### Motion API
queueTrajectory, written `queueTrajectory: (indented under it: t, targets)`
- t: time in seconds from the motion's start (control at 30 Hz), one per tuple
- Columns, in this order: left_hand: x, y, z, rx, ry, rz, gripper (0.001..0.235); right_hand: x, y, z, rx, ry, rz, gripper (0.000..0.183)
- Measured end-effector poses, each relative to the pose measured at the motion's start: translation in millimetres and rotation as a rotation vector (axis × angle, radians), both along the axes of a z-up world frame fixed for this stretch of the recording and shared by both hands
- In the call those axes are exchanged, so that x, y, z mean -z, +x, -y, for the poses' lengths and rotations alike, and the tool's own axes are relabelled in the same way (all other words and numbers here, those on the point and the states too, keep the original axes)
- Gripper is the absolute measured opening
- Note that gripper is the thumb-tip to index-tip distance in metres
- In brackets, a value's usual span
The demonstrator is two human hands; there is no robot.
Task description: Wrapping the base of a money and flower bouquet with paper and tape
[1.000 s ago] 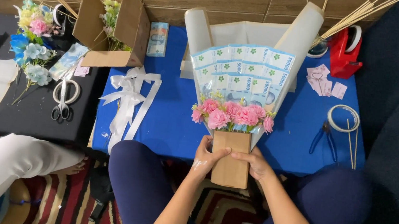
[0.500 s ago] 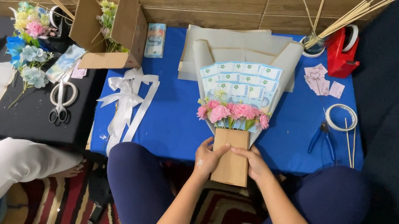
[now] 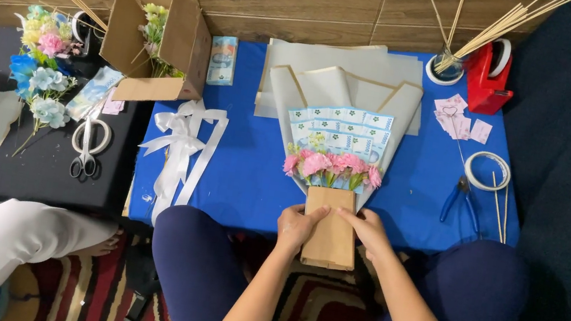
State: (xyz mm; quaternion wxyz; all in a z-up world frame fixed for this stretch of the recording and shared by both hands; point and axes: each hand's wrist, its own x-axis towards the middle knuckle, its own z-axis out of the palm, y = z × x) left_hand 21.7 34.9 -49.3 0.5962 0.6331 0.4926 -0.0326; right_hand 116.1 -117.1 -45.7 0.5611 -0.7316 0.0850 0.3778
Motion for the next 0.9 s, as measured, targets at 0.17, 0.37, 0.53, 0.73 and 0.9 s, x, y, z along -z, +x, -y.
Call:
queueTrajectory:
  t: [0.17, 0.37, 0.53, 0.73, 0.9]
  targets:
    - [-26.8, -3.9, 12.6, 0.021, 0.029, -0.037, 0.077, 10.0, 1.9, 3.3, -0.058, -0.071, 0.095, 0.092]
    - [-30.8, -11.3, 14.2, 0.052, 0.045, -0.07, 0.081, -21.3, -14.8, -5.8, -0.084, -0.041, 0.138, 0.085]
    - [-28.4, -10.9, 16.8, 0.105, 0.097, -0.063, 0.084, -7.2, -10.9, -2.2, -0.088, -0.028, 0.174, 0.078]
    - [-54.0, -10.6, 24.3, 0.076, 0.119, 0.025, 0.081, -13.7, -12.5, -4.5, -0.044, 0.018, 0.218, 0.078]
    - [-30.7, -11.9, 19.5, 0.101, 0.135, -0.004, 0.082, 0.0, -9.5, -3.4, -0.094, -0.071, 0.233, 0.082]
